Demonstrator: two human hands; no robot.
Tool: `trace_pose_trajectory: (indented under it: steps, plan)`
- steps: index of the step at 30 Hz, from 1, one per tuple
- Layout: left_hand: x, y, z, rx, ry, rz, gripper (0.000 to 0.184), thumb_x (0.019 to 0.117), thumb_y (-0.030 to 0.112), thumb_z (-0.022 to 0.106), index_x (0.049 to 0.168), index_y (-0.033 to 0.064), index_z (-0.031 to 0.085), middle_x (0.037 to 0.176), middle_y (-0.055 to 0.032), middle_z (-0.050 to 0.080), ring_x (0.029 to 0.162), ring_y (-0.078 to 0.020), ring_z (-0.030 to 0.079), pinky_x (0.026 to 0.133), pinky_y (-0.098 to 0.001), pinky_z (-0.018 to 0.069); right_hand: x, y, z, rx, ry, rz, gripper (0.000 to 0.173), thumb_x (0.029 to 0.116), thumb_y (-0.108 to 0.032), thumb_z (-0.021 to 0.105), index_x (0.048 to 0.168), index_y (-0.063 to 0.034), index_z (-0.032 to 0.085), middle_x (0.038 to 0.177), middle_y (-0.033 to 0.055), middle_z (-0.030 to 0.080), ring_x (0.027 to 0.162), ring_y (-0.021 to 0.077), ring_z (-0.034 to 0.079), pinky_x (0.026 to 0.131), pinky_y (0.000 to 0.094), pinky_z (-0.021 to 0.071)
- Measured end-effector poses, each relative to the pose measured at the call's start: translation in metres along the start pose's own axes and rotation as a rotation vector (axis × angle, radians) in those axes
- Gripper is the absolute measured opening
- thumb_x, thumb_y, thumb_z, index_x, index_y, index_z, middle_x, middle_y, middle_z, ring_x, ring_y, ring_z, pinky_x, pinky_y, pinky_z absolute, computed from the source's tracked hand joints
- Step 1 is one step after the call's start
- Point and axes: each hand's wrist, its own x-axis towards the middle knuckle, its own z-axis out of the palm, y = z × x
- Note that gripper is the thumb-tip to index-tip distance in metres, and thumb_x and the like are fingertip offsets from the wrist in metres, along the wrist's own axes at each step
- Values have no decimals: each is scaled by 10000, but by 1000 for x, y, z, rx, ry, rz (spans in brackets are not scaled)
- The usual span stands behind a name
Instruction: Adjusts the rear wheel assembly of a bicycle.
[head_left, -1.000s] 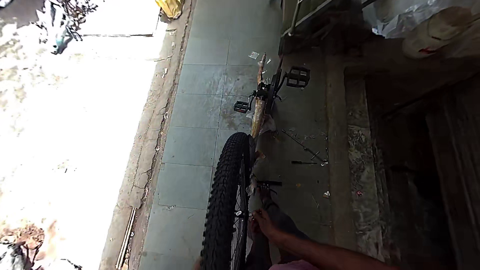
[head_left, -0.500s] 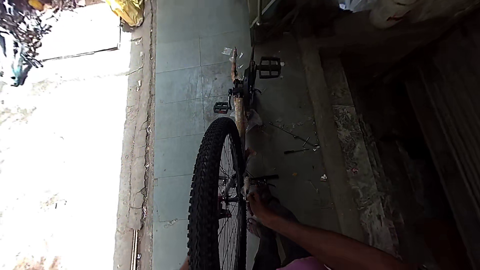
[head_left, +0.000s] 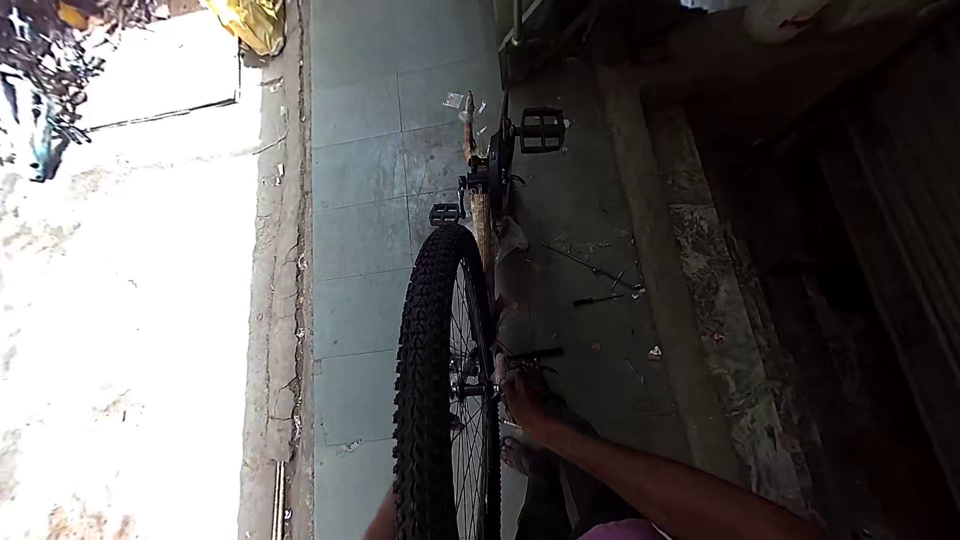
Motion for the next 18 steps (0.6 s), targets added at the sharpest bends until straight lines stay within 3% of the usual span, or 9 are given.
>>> trace_pose_trajectory:
  steps: [6, 8, 9, 12, 13, 15, 16, 17, 18]
  plan:
    - [4, -8, 0, -101, -36, -22, 288, 1119, 253, 415, 1116, -3, 547, 778, -97, 471, 542, -183, 469, 500, -316, 453, 3, -1, -7, -90, -44, 1, 375, 1115, -295, 403, 1328, -1, 496, 868, 111, 593, 644, 194, 591, 635, 363, 535]
    - [-20, 13, -1, -87, -55, -68, 275, 1121, 209, 405, 1232, -8, 533, 816, -99, 470, 561, -186, 475, 524, -310, 462, 7, 3, -9, -109, -70, -26, 380, 1115, -293, 402, 1343, -3, 492, 887, 117, 600, 670, 198, 604, 659, 369, 542]
    - [-26, 18, -2, -74, -79, -52, 253, 1122, 186, 397, 1218, -12, 522, 816, -104, 478, 569, -186, 489, 544, -311, 481, 8, 6, -10, -113, -88, -49, 378, 1116, -288, 397, 1347, -2, 486, 896, 121, 604, 683, 202, 610, 674, 375, 546]
    - [19, -32, -16, -154, -267, 260, 330, 1117, 124, 389, 1327, -125, 445, 879, -198, 552, 624, -225, 579, 566, -373, 531, 13, 21, -13, -153, -134, -139, 356, 1114, -300, 395, 1327, -29, 484, 898, 115, 623, 695, 207, 629, 694, 387, 559]
    - [31, -42, -16, -152, -260, 224, 326, 1121, 136, 387, 1351, -88, 447, 908, -190, 558, 677, -246, 581, 620, -400, 524, 14, 24, -15, -157, -134, -165, 342, 1110, -299, 413, 1303, -32, 504, 903, 118, 633, 701, 210, 638, 699, 391, 564]
    - [57, -66, -19, -171, -228, 270, 264, 1103, 49, 386, 1284, -116, 485, 945, -265, 618, 720, -323, 657, 629, -442, 568, 13, 27, -18, -134, -146, -198, 309, 1102, -288, 449, 1279, -45, 518, 917, 118, 646, 718, 203, 662, 706, 378, 582]
    - [56, -61, -21, -199, -243, 152, 267, 1097, 24, 385, 1312, -98, 485, 1040, -287, 601, 825, -371, 632, 751, -485, 536, 12, 28, -20, -116, -156, -211, 298, 1096, -285, 471, 1283, -55, 511, 930, 114, 656, 730, 192, 676, 706, 362, 590]
    - [87, -99, -25, -291, -371, 512, 244, 1063, -38, 427, 1216, -226, 454, 946, -343, 599, 715, -349, 664, 575, -410, 570, 11, 30, -22, -112, -164, -225, 311, 1082, -274, 506, 1312, -64, 503, 967, 117, 667, 759, 192, 693, 723, 361, 602]
    - [86, -99, -24, -274, -318, 412, 220, 1050, -12, 498, 1220, -151, 508, 970, -266, 618, 751, -295, 653, 615, -385, 555, 11, 33, -24, -127, -168, -238, 357, 1062, -262, 545, 1359, -69, 497, 1023, 127, 670, 811, 206, 700, 761, 378, 604]
